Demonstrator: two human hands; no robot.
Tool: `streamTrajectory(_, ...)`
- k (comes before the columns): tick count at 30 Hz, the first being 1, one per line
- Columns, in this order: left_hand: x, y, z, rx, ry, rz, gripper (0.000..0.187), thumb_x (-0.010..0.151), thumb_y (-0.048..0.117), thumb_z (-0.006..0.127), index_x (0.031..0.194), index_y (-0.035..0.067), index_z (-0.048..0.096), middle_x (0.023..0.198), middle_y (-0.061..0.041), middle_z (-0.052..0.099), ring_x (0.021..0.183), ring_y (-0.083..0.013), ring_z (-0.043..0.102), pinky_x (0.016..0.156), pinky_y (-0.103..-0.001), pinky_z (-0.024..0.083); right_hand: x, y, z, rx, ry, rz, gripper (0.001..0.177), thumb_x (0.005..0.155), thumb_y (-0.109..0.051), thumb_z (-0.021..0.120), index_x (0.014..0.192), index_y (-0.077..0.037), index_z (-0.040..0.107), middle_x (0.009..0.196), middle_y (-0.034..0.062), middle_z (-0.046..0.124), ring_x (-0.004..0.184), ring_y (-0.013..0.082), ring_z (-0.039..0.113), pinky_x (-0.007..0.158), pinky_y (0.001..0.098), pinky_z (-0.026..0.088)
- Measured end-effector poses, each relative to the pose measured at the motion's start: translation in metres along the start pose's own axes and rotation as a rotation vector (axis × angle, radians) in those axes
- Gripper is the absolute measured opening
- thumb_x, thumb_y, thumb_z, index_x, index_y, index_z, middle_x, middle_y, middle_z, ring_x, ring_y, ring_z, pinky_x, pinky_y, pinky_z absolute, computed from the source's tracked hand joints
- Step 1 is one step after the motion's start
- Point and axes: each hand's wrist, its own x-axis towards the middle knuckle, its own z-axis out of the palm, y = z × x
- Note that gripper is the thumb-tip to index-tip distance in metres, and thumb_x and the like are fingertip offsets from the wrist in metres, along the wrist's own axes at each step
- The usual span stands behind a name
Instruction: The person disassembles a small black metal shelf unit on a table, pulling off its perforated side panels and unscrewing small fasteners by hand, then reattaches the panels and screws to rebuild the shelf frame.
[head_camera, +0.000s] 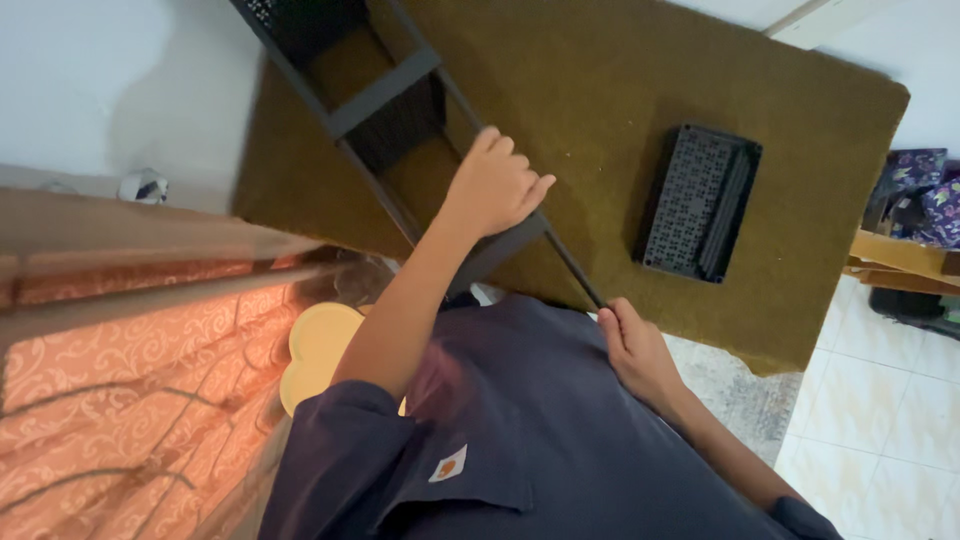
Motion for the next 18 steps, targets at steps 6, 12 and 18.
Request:
streamTrajectory(6,-0.001,-0.014,0.013,0.009,0.034,0.045,0.049,0.1,0.029,0.06,0.055,0.01,0.065,0.06,-0.003,0.064,0.071,-0.0246,0.053,0.085,-0.04,0.041,0.034,0.014,-0.014,0.602,-0.483,0.326,0.045,0.112,-0.043,0.043,0.08,-0.012,0.044,0.061,-0.006,0.037,0.047,0.0063,0.028,0.038,0.0259,0.02)
streamTrajectory(12,0.0,-0.018,0.013,-0.088,0.041,0.053,0.047,0.099,0.027,0.061,0.055,0.011,0.065,0.06,0.0,0.064,0.07,-0.0238,0.051,0.081,-0.039,0.04,0.045,0.01,-0.023,0.943,-0.725,0.519,0.042,0.107,-0.046,0.039,0.076,-0.017,0.042,0.055,-0.0078,0.032,0.039,0.0046,0.02,0.032,0.0238,0.015)
streamTrajectory(18,0.001,-0.02,0.01,-0.158,0.051,0.066,0.047,0.098,0.027,0.061,0.055,0.011,0.065,0.06,-0.001,0.063,0.068,-0.0235,0.051,0.081,-0.039,0.04,0.009,-0.01,-0.009,0.144,-0.086,-0.066,0.022,0.101,-0.03,0.049,0.102,-0.012,0.06,0.068,-0.0008,0.057,0.061,0.0109,0.055,0.057,0.028,0.047)
